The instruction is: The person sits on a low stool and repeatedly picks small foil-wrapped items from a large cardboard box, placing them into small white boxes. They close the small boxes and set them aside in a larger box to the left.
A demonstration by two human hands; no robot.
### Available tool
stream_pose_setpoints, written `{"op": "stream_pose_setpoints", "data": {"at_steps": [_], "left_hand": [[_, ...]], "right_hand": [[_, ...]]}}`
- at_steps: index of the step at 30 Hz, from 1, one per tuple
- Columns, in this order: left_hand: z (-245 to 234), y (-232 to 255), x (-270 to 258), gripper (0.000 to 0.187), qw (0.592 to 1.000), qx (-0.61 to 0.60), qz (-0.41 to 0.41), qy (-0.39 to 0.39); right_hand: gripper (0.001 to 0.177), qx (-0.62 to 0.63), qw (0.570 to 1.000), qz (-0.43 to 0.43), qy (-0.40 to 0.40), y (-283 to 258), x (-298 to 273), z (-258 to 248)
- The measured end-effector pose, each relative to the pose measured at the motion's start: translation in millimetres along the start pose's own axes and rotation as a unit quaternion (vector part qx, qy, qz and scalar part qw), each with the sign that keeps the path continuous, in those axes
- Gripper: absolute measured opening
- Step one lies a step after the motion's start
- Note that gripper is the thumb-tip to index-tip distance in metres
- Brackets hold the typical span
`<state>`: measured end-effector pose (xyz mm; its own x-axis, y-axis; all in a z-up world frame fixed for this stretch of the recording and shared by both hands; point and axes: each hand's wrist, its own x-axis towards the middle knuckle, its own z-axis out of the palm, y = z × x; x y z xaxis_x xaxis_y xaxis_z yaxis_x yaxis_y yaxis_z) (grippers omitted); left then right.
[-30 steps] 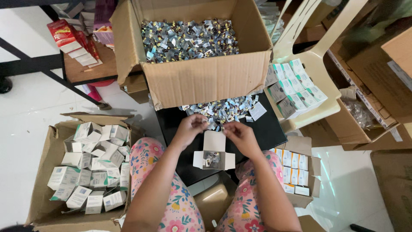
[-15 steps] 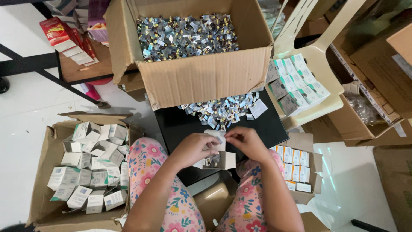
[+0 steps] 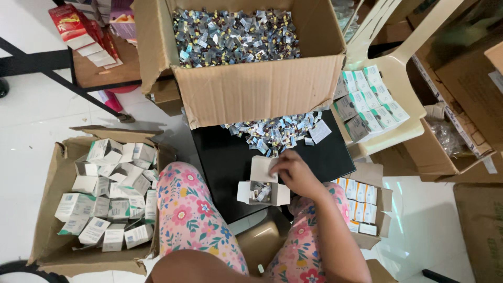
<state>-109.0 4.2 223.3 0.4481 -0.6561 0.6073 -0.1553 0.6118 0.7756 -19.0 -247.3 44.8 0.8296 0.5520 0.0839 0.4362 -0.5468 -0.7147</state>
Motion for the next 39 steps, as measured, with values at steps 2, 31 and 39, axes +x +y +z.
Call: {"op": "stream_pose_setpoints", "data": {"at_steps": [2,31,39], "left_hand": [[-7.3,-10.0,-2.4,0.014,0.999,-0.028,0.004,-0.017],[-150.4,-247.3,-66.7,0.056,0.699,0.606,-0.331,0.186],[-157.2,-266.8,-81.6,0.042,0.712,0.582,-0.329,0.214]], "right_hand": [[0.023,0.106,0.993,-0.003,-0.059,-0.6,-1.3,-0.7],[0.064,-0.190,0.959,0.104,0.184,38.9,52.3,27.2],[0.018,-0.082,0.950,0.113,0.278,65.1,43.5,48.4]]}}
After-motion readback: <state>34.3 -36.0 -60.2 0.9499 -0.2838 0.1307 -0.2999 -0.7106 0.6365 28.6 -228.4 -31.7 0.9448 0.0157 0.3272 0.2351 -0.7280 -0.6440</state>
